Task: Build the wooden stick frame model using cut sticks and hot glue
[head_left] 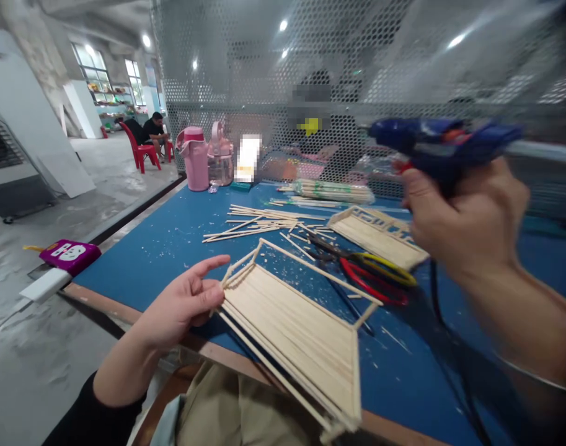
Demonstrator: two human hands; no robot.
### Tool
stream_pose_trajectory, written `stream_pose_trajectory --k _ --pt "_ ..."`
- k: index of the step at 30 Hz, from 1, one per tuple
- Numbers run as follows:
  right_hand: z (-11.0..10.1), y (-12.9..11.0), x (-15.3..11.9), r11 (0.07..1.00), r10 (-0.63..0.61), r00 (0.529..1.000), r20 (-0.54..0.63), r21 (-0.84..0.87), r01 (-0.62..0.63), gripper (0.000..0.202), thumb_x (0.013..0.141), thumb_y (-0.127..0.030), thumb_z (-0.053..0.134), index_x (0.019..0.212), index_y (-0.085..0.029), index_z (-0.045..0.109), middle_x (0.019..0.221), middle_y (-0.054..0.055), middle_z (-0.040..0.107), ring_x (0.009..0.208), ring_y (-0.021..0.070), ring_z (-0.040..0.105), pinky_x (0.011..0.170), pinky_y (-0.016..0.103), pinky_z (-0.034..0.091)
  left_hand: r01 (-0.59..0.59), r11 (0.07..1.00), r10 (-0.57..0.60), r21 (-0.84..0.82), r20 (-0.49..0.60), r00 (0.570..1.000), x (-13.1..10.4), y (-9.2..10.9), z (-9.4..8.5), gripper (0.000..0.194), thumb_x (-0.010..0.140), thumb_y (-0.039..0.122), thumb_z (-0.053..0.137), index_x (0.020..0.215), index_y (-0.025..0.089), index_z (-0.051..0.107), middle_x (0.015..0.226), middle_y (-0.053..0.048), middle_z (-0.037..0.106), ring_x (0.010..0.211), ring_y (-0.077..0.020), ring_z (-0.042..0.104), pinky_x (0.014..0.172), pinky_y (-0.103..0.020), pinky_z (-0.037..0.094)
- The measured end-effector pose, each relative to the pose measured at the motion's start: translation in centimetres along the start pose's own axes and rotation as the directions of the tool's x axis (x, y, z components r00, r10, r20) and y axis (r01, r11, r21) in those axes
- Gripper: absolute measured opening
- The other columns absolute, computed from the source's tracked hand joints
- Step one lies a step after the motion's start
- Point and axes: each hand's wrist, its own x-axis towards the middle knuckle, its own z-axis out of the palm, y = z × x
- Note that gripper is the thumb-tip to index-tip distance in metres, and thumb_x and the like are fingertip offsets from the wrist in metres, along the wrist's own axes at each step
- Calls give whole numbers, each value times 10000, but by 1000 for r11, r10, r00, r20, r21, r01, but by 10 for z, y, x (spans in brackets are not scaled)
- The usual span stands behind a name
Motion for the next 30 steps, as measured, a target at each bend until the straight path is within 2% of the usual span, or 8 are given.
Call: stream_pose_trajectory --k 2,5,7,10,12,15,23,30 --pt "4 26 0 986 151 986 65 -86 -145 535 841 -507 333 1223 -154 460 1096 230 597 1023 348 551 759 413 396 1 999 0 41 -22 1000 -4 -1 0 580 736 308 674 1256 216 433 565 74 410 398 -10 241 366 -140 143" --pt "14 52 -5 957 230 938 259 -234 -170 616 864 -506 140 1292 -135 384 1083 277 593 1007 373 560 726 431 381 2 999 1 54 -52 999 -8 -2 1 588 731 313 678 1256 219 429 546 87 385 393 -9 209 368 -142 124" --pt "22 61 -9 945 203 922 329 -312 -97 681 855 -481 46 1317 -72 334 1106 317 567 1015 390 551 763 466 347 -5 999 8 42 -68 998 -9 -3 2 602 725 317 684 1257 220 421 535 96 363 396 -9 184 369 -140 113" --pt "27 73 -12 947 116 910 398 -320 19 667 824 -524 43 1301 -164 338 1094 287 582 984 385 556 744 496 324 -41 998 45 37 -108 993 -10 -5 7 594 728 331 680 1245 217 411 538 95 376 400 -7 164 366 -136 104" --pt "27 83 -13 955 101 899 425 -295 32 628 799 -581 103 1251 -239 375 1080 262 590 943 371 567 699 487 321 -91 995 96 38 -159 983 -8 -6 10 579 734 326 676 1233 216 403 556 87 408 409 -10 185 369 -132 125" --pt "29 94 -16 955 161 871 465 -296 -19 588 789 -598 189 1182 -235 431 1083 284 570 906 370 573 665 478 298 -178 984 179 30 -240 954 0 -7 15 568 733 308 681 1215 211 397 565 88 417 426 -17 221 380 -125 175" --pt "35 75 -21 873 327 872 364 -469 -132 495 840 -414 294 1231 -132 408 1121 257 570 960 373 547 674 431 274 -124 974 181 191 -320 930 16 -11 22 665 685 336 691 1246 171 372 630 75 473 441 -24 292 375 -128 233" --pt "13 56 -12 911 253 933 255 -386 -142 617 852 -483 316 1285 -51 402 1216 255 522 1042 369 496 699 407 320 -88 905 278 417 -422 863 17 -19 16 594 709 281 641 1235 187 383 888 4 526 434 -7 371 372 -156 293"
